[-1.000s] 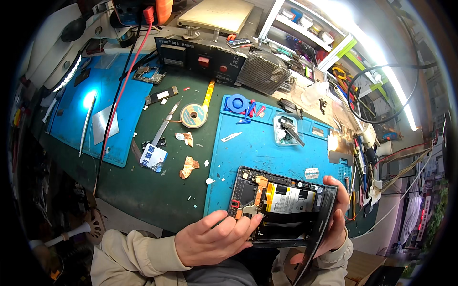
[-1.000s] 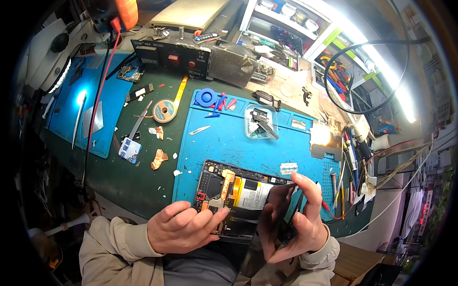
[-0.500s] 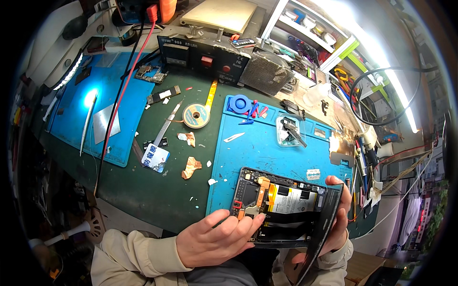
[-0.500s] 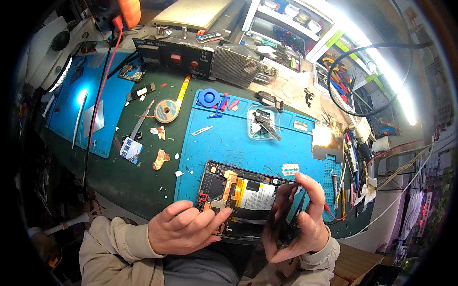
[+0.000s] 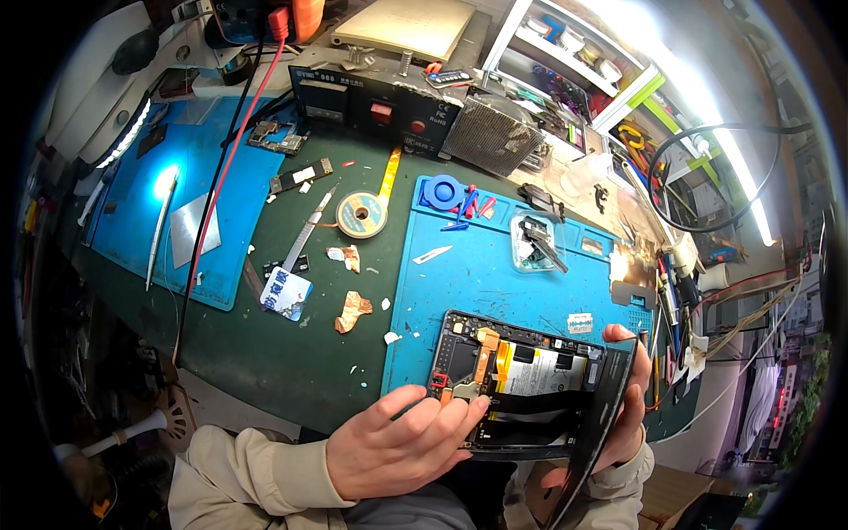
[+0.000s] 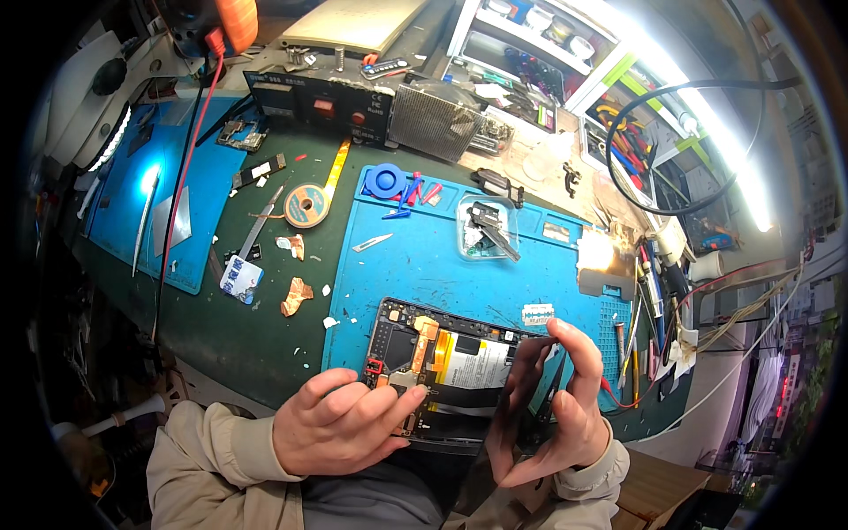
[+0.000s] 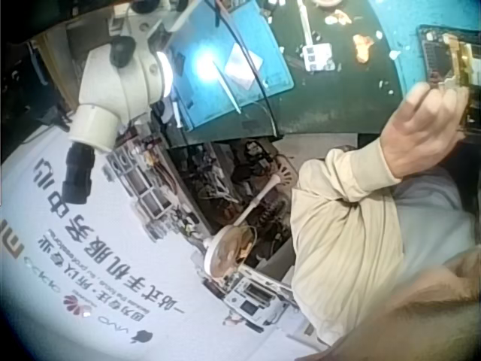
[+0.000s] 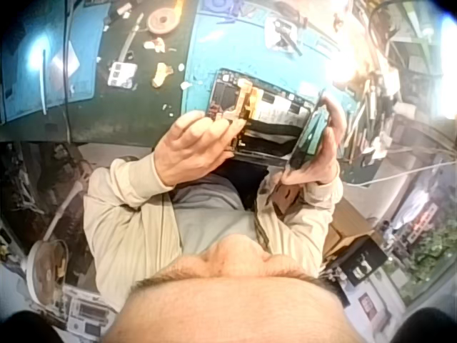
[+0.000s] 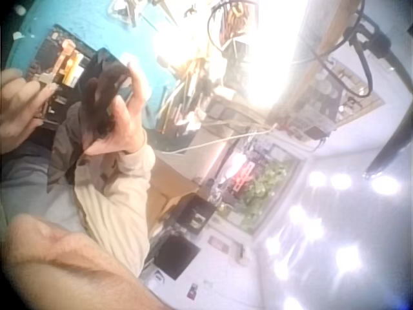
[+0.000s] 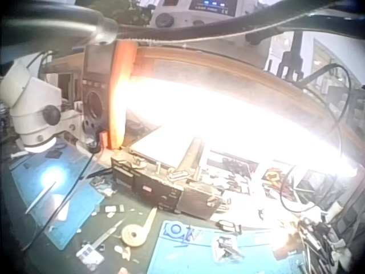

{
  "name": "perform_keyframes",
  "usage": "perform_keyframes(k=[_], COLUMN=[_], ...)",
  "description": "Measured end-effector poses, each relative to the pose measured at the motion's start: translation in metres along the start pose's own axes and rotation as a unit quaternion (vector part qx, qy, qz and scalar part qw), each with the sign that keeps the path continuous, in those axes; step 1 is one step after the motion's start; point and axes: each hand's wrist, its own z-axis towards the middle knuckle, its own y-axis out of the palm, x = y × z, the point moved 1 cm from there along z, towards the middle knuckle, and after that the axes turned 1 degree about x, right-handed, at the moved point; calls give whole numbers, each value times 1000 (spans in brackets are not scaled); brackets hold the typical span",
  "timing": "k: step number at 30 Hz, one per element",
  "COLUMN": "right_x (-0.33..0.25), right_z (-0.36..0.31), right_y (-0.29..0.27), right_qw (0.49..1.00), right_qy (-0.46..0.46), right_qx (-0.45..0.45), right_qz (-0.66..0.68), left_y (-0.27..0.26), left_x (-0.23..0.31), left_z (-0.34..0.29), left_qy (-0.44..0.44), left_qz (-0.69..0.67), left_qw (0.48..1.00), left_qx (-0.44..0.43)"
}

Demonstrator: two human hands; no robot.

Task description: The person uses a soldering iron to work on a small circuit board component. They then reassemble a tablet device by connecting internal ribbon cables and placing the screen assembly back onto the main chassis. Finally, the person connects a charging cable to the device to test its functionality.

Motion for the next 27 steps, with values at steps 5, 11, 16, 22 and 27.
perform_keyframes(k=[5,11,16,22,27], right_x=[1,2,2,4,6], right_z=[2,1,3,-3,-7], right_y=[0,0,0,-3,-7], right_qw=[1000,1000,1000,1000,1000], right_qy=[-2,-6,-9,-3,-12], right_qx=[-3,1,0,-11,-20], right_qz=[12,9,8,12,21], left_y=[-1,0,-1,-2,-1], left_x=[1,1,0,-2,-1], left_z=[2,2,6,9,9], left_qy=[2,-2,-1,11,20], left_qz=[4,6,4,4,21], left_qw=[1000,1000,1000,1000,1000], left_qx=[-1,-8,3,15,12])
